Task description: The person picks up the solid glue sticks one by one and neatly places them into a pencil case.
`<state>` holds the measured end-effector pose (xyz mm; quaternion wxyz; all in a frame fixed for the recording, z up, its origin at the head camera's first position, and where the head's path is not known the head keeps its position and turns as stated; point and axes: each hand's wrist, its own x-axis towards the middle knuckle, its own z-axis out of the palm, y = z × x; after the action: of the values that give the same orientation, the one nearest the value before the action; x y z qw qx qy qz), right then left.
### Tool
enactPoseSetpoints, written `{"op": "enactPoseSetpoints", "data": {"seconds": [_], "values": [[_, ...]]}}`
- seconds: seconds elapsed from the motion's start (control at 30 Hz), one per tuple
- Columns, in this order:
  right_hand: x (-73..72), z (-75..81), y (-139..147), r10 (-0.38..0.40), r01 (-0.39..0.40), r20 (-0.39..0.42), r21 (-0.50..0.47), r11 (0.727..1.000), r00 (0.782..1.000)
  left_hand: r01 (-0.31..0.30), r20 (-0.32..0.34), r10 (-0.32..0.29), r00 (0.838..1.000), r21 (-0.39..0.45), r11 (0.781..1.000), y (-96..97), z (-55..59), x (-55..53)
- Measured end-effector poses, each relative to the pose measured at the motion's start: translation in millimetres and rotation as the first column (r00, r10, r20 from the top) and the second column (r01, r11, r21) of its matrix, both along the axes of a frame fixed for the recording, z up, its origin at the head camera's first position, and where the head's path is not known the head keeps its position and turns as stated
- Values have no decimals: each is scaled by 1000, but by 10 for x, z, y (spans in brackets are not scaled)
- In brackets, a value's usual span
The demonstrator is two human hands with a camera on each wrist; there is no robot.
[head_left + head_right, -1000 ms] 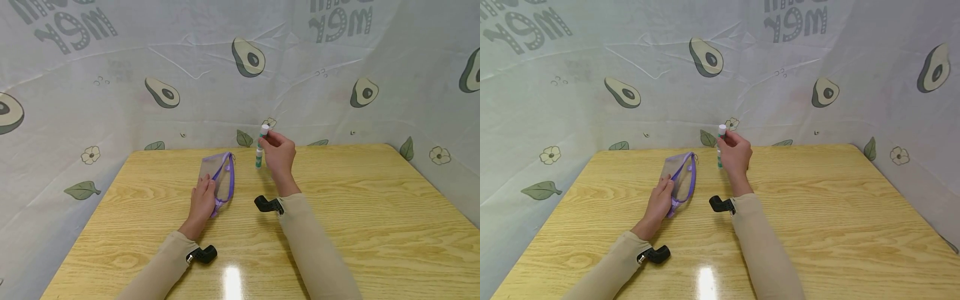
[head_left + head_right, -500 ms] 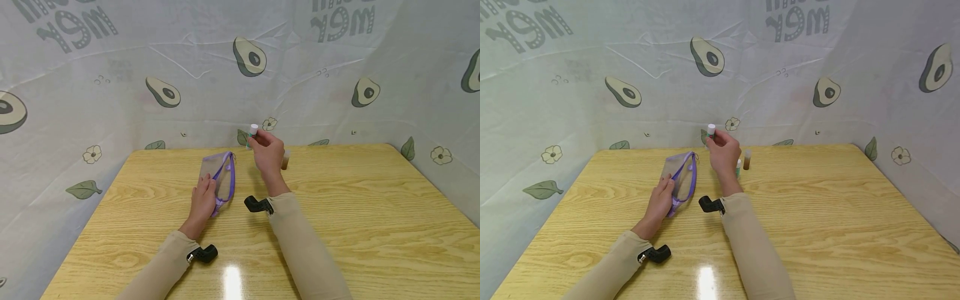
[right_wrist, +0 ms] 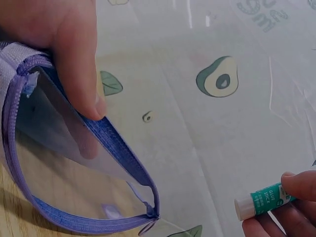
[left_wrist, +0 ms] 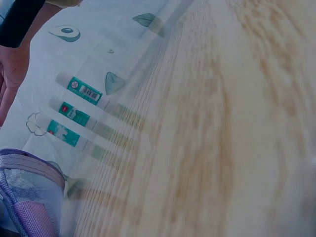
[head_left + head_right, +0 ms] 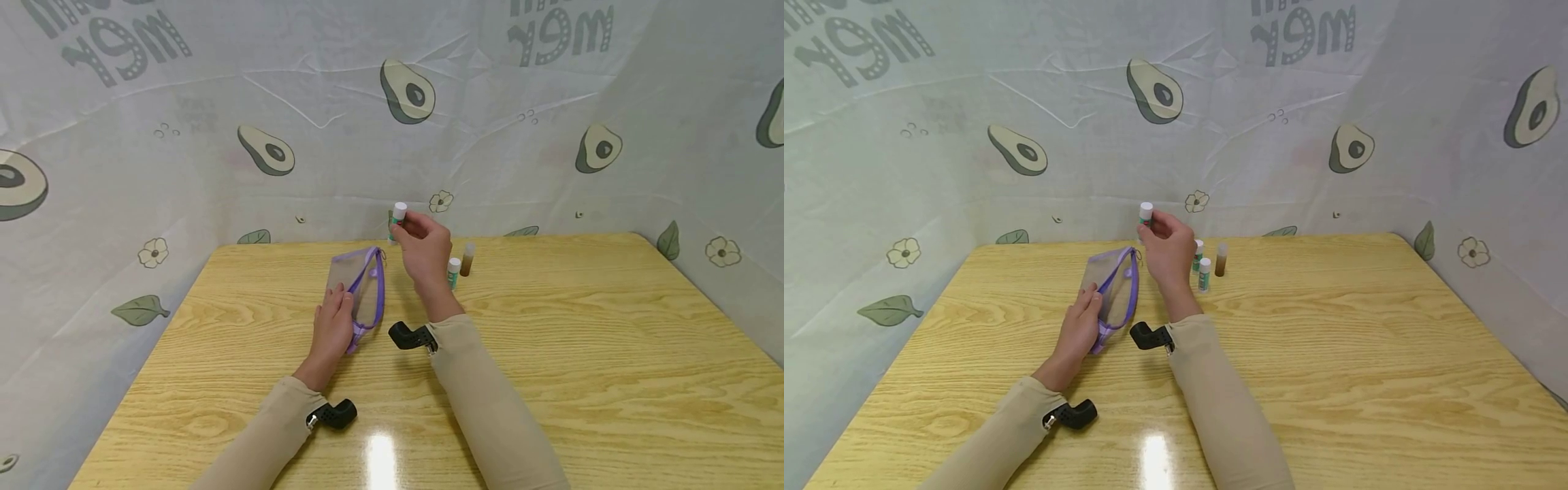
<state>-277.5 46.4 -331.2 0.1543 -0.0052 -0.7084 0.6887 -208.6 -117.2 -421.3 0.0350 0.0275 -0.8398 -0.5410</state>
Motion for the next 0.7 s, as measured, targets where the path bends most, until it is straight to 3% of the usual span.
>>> {"op": "enactPoseSetpoints", "data": {"seconds": [0.7], "values": [[-16,-106,-143,17,-18,4,67,998,1000,-12,27,11,1000,10,1000,7,21,5]]}}
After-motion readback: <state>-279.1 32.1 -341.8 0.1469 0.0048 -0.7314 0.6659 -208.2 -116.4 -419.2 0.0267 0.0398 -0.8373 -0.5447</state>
